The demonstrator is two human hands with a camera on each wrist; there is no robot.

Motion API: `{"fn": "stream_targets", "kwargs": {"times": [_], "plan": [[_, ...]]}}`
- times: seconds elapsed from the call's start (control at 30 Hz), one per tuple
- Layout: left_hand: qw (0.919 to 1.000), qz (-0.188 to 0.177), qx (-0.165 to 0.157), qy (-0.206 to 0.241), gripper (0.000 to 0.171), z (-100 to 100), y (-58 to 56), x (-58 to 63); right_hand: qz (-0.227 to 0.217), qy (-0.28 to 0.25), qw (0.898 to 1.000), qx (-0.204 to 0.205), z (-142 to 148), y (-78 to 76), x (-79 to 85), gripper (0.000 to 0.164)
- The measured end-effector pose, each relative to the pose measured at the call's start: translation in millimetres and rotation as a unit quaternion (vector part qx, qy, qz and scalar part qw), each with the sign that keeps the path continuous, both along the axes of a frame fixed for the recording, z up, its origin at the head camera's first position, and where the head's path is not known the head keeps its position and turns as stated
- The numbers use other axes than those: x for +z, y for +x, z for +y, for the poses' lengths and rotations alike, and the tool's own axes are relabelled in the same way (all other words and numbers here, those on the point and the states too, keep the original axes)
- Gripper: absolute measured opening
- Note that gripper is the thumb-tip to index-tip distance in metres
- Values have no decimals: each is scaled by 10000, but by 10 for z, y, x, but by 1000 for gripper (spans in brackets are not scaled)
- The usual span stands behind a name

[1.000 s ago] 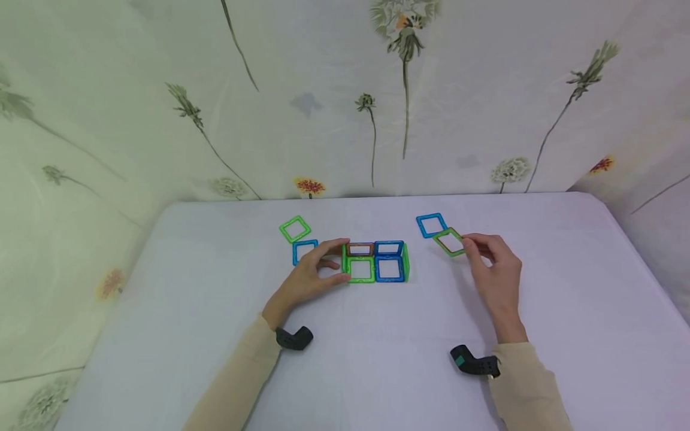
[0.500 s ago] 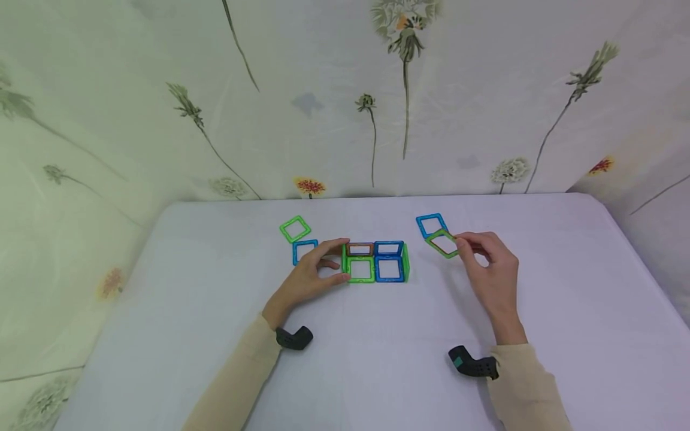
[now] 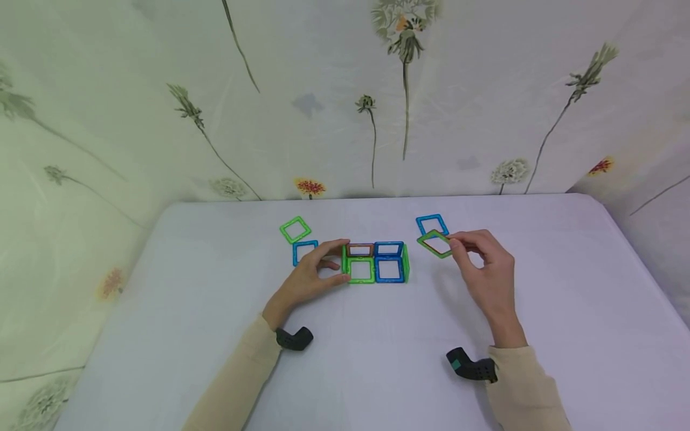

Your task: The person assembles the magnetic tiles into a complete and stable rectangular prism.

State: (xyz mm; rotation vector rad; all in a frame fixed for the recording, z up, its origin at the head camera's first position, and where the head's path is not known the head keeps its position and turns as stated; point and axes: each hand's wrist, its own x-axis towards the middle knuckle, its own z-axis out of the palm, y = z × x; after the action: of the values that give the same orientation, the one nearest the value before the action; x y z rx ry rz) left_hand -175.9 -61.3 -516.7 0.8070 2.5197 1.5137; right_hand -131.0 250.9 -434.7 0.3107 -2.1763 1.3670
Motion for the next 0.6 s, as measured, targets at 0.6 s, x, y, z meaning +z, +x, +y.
{"fn": "stream_targets", "kwargs": {"times": [0.6], "plan": [[10000, -41, -10, -4, 70, -3, -2, 7, 264, -35, 9978, 601, -163, 47, 44, 24]]}}
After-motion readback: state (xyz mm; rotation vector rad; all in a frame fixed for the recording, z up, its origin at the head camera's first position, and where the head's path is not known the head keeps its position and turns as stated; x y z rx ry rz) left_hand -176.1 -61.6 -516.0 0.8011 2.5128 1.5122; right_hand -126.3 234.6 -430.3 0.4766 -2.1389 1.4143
